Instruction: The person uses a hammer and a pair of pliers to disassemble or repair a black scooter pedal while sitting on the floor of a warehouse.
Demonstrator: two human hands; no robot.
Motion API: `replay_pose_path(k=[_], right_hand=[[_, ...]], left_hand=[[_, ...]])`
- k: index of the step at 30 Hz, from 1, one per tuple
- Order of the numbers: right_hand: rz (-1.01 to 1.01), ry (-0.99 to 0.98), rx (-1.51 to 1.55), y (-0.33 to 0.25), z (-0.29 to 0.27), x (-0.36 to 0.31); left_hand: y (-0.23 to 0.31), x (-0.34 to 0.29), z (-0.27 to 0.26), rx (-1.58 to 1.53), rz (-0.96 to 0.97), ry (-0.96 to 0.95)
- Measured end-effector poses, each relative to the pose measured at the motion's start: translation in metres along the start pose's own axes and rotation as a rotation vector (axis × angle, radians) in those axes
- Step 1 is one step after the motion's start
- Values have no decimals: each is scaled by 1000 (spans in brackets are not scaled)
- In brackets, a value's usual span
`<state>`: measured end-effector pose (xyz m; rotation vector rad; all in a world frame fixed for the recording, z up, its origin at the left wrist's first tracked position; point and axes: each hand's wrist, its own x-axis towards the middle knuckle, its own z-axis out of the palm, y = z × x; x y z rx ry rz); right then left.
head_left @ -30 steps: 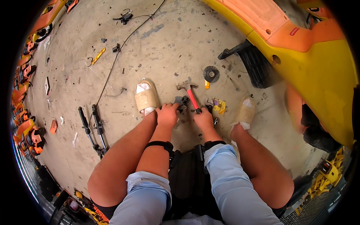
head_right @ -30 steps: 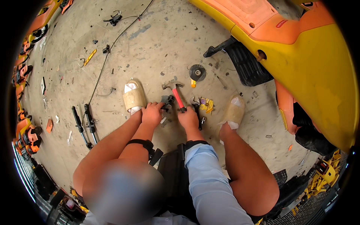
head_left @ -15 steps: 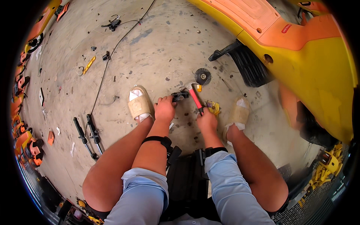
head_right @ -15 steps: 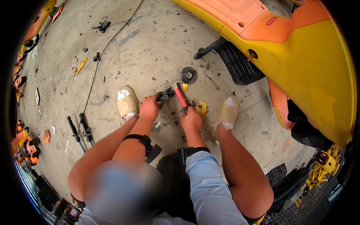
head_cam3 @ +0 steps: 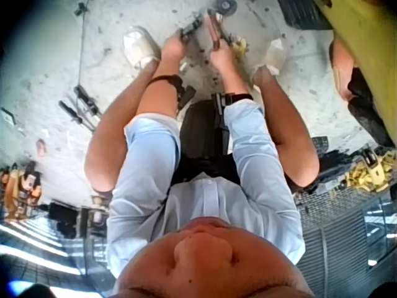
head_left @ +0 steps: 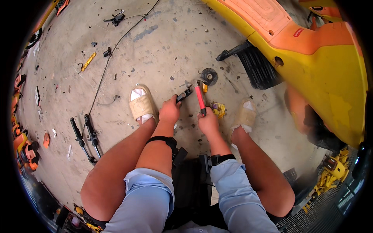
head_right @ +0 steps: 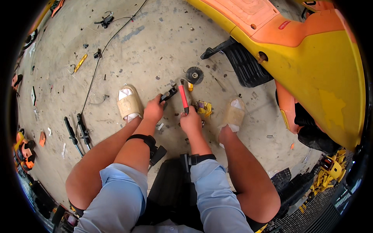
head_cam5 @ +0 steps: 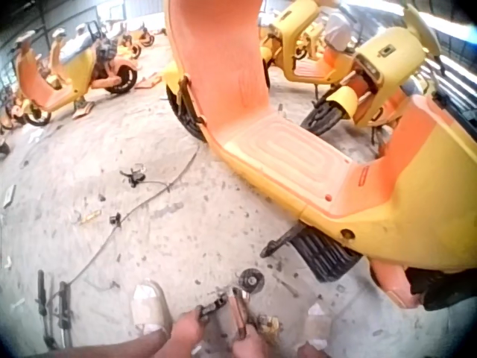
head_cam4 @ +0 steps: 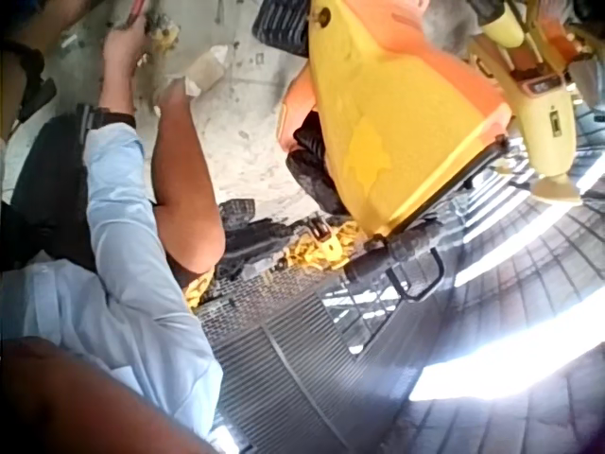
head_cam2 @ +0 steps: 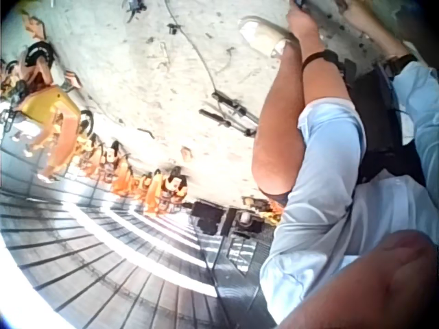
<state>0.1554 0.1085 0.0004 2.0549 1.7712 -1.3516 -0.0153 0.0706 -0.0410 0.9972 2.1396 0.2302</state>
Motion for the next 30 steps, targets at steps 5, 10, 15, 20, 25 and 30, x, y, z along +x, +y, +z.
replay_pose_path(k=[5, 10, 15, 20, 25, 30], right_hand=[[-31, 93, 135, -4, 6, -33], [10, 125, -26, 19, 21, -20], [-22, 228, 165, 12, 2, -26], [-437, 531, 468, -31, -14, -42], [-197, 264, -16, 22, 20, -30], [-296, 284, 258, -41, -27, -27]], left_hand=[[3, -10, 19, 88, -52, 47], [9, -13, 18, 103, -44, 35], [13, -14, 17, 129, -78, -21], [12, -17, 22, 135, -127, 25], [17, -10, 34, 231, -94, -11], [16, -13, 44, 225, -85, 48]])
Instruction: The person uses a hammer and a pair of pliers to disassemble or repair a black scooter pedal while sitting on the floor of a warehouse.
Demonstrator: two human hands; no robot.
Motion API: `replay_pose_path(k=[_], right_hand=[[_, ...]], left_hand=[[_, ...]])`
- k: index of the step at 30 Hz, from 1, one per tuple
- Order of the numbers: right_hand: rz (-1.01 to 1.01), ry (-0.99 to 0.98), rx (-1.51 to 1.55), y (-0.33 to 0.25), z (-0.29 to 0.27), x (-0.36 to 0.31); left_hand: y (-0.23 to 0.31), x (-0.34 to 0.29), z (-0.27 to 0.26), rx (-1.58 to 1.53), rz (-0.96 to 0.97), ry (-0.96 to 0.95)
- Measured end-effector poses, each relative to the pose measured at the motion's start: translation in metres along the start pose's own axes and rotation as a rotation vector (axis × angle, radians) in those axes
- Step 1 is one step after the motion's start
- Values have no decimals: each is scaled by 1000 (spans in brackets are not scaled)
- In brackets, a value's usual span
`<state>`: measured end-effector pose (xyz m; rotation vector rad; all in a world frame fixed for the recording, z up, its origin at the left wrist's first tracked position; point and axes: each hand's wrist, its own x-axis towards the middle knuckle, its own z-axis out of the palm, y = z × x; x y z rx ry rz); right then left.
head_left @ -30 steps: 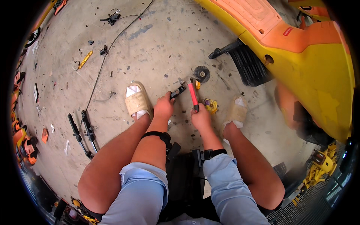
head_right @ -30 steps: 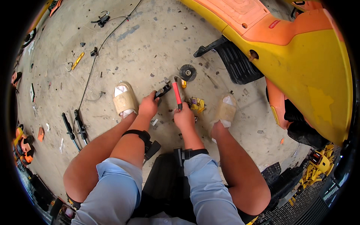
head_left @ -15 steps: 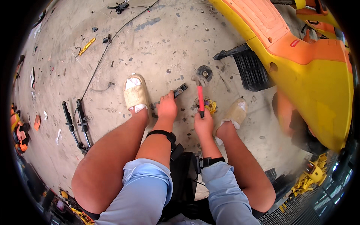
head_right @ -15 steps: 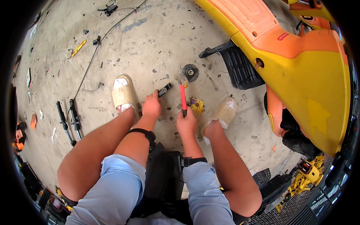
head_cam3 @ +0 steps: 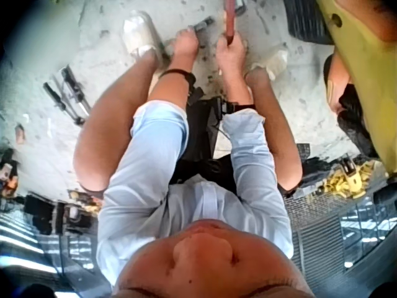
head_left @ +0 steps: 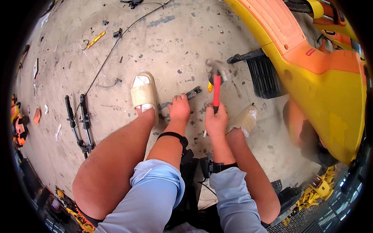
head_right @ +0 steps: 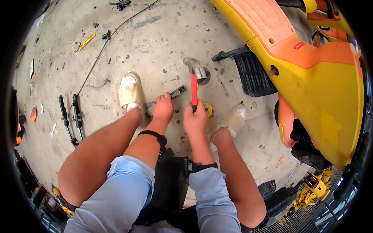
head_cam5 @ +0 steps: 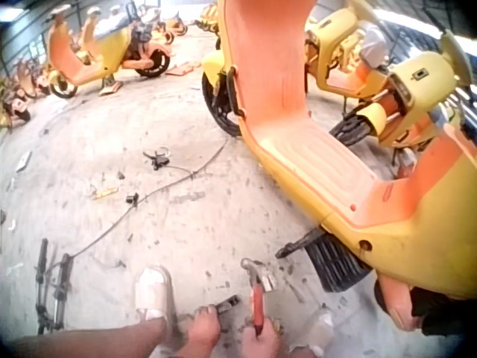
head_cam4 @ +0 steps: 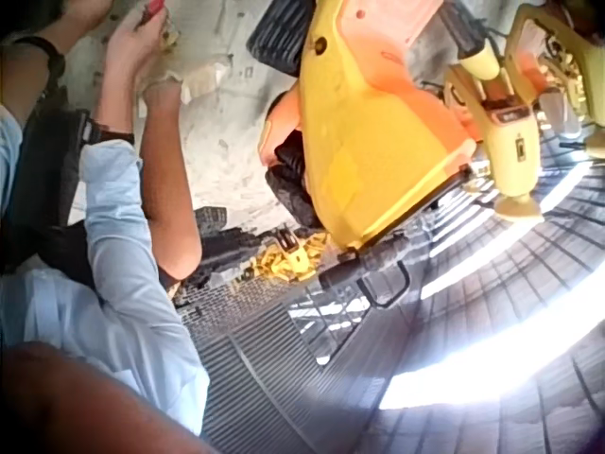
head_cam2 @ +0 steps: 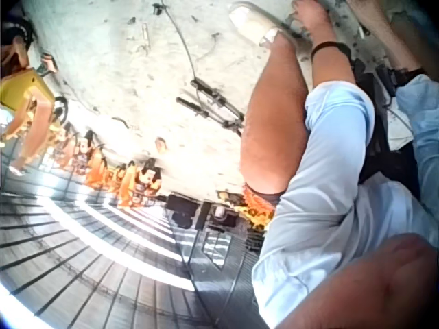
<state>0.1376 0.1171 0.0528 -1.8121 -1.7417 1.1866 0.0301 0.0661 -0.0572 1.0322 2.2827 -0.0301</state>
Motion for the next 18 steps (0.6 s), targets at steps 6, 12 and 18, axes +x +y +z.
replay_pose_path(k=[6, 12, 18], right_hand=[[-169, 198, 314, -2, -4, -20], [101, 19, -171, 32, -2, 6], [-75, 226, 423, -71, -45, -2]], left_hand=[[0, 0, -3, -1, -5, -15], [1, 0, -6, -48, -76, -17], [-7, -9, 6, 31, -49, 32]])
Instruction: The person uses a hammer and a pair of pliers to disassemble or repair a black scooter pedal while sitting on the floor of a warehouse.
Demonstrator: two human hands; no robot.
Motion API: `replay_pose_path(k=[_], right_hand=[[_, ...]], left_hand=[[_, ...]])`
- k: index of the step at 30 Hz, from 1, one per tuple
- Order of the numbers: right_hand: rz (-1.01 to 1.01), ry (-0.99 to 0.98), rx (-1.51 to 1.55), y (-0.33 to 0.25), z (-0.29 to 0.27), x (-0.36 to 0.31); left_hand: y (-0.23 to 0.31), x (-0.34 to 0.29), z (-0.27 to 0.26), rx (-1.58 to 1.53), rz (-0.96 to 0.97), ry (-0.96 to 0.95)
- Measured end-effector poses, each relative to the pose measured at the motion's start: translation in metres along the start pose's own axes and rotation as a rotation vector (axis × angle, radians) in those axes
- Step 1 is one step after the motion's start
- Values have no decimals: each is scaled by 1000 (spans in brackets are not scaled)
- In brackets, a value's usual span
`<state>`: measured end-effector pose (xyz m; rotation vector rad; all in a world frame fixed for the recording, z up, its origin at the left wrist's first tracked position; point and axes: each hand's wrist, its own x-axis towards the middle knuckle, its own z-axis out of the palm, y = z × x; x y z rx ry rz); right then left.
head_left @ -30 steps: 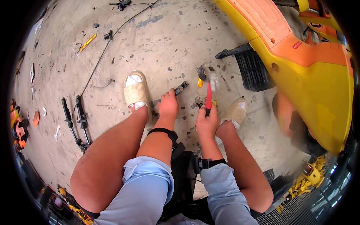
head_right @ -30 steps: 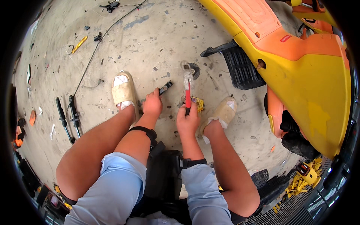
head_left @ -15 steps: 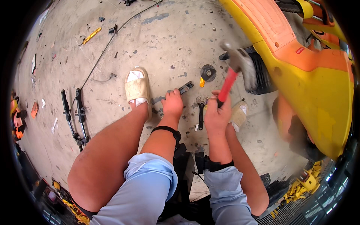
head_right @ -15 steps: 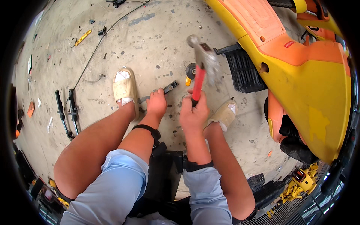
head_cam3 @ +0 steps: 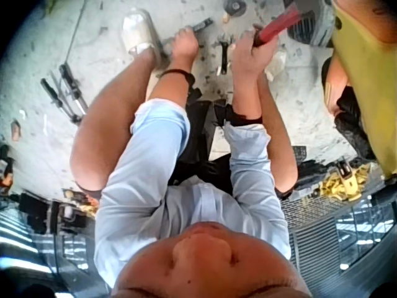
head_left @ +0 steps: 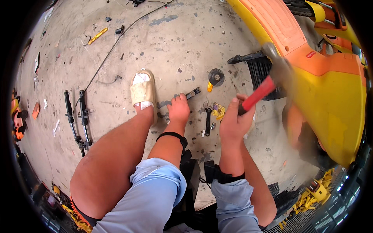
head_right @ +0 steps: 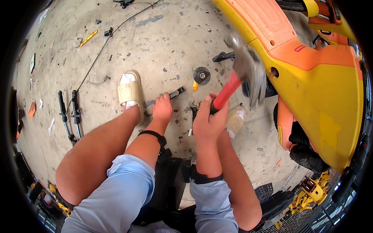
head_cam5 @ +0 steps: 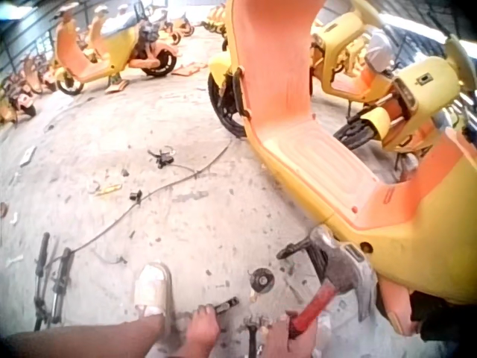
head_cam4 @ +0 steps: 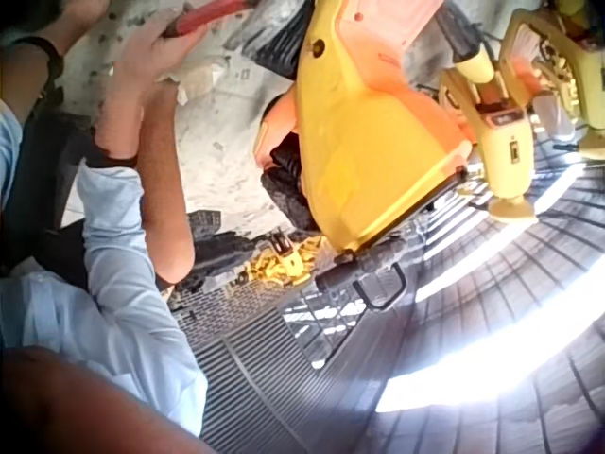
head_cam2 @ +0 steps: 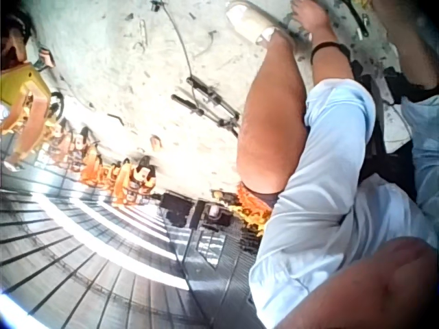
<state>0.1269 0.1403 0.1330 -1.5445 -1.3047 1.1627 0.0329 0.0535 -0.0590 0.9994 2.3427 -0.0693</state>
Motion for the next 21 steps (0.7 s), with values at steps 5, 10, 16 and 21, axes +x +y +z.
replay_pose_path(k=[5, 10, 16, 21], right_hand=[[-115, -54, -513, 149, -16, -48], [162, -207, -414, 88, -8, -3], [172, -155, -357, 75, -17, 9], [414, -271, -388, 111, -14, -6]], left_hand=[[14, 1, 1, -7, 57, 20], [8, -4, 4, -57, 43, -36], [12, -3, -6, -133, 0, -128], [-2, -8, 0, -297, 78, -70]])
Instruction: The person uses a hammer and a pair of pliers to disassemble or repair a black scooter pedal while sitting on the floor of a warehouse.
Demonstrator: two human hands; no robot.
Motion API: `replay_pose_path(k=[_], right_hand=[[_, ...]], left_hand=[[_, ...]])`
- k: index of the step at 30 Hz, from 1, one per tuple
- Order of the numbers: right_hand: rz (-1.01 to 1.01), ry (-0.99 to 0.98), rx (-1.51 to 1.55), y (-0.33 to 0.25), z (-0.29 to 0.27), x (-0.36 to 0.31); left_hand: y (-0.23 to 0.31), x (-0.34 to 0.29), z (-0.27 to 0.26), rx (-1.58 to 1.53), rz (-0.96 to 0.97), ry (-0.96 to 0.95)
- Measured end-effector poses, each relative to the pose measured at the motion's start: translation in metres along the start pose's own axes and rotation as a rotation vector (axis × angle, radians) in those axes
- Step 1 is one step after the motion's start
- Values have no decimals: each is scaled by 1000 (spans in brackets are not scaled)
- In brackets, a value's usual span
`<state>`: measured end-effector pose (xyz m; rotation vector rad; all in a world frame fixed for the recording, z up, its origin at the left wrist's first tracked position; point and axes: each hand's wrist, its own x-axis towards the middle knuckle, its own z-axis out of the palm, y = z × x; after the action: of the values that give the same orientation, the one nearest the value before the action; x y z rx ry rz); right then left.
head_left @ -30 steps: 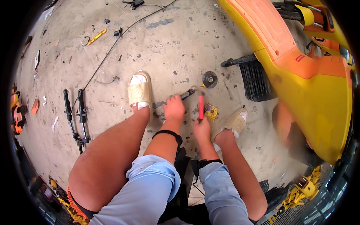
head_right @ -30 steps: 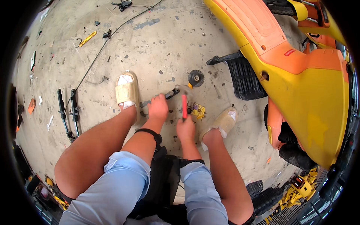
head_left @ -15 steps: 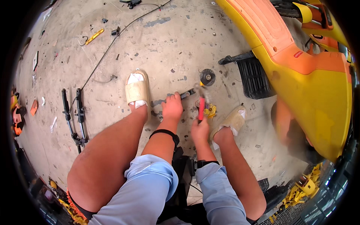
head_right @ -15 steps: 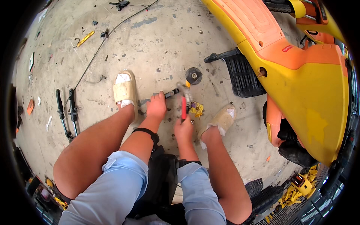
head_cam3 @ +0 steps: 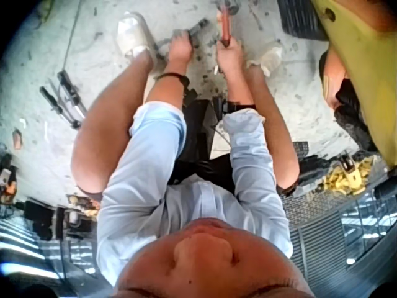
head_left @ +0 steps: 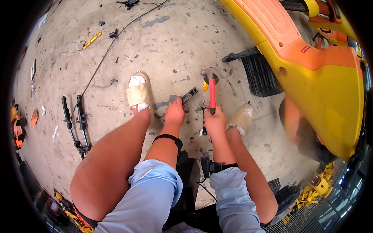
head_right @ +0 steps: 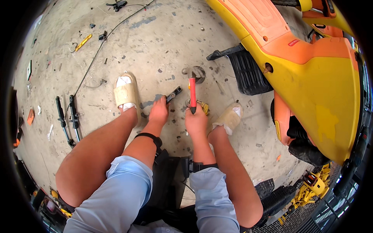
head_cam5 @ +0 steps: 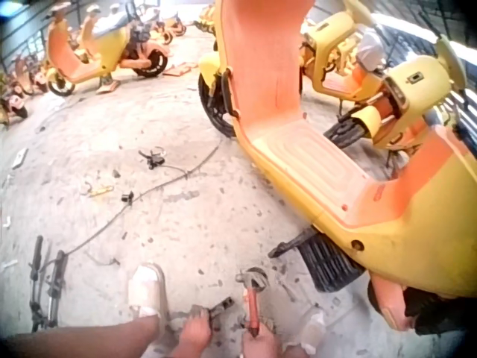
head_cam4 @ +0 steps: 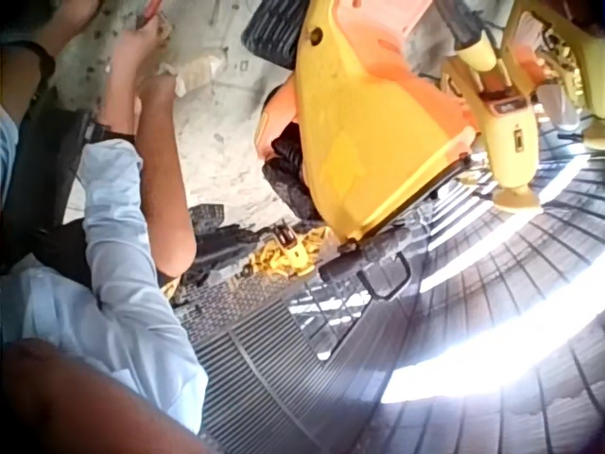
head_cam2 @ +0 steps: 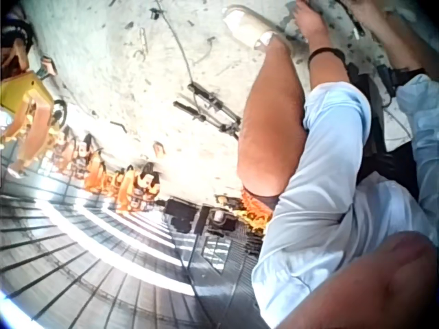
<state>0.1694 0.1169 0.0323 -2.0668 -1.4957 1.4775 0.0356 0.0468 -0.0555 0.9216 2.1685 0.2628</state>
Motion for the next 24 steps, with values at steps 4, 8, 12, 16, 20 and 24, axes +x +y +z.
replay_pose_path(k=[4, 8, 12, 16, 20, 24], right_hand=[[-55, -39, -252, 30, 16, -8], [9, -55, -240, 41, 28, -13], [-11, -16, -125, 47, 28, -8], [-57, 10, 4, 25, 24, -4], [-62, 1, 149, 6, 20, -3], [-152, -62, -68, 32, 18, 8]], left_hand=[[-9, 6, 10, -8, -50, -22], [-22, 2, 15, 174, 30, 123], [-14, 1, 4, 140, 32, 113], [-19, 12, 0, -28, 151, 275], [-11, 28, -10, -11, 83, 212], [-11, 28, -7, 65, 99, 192]])
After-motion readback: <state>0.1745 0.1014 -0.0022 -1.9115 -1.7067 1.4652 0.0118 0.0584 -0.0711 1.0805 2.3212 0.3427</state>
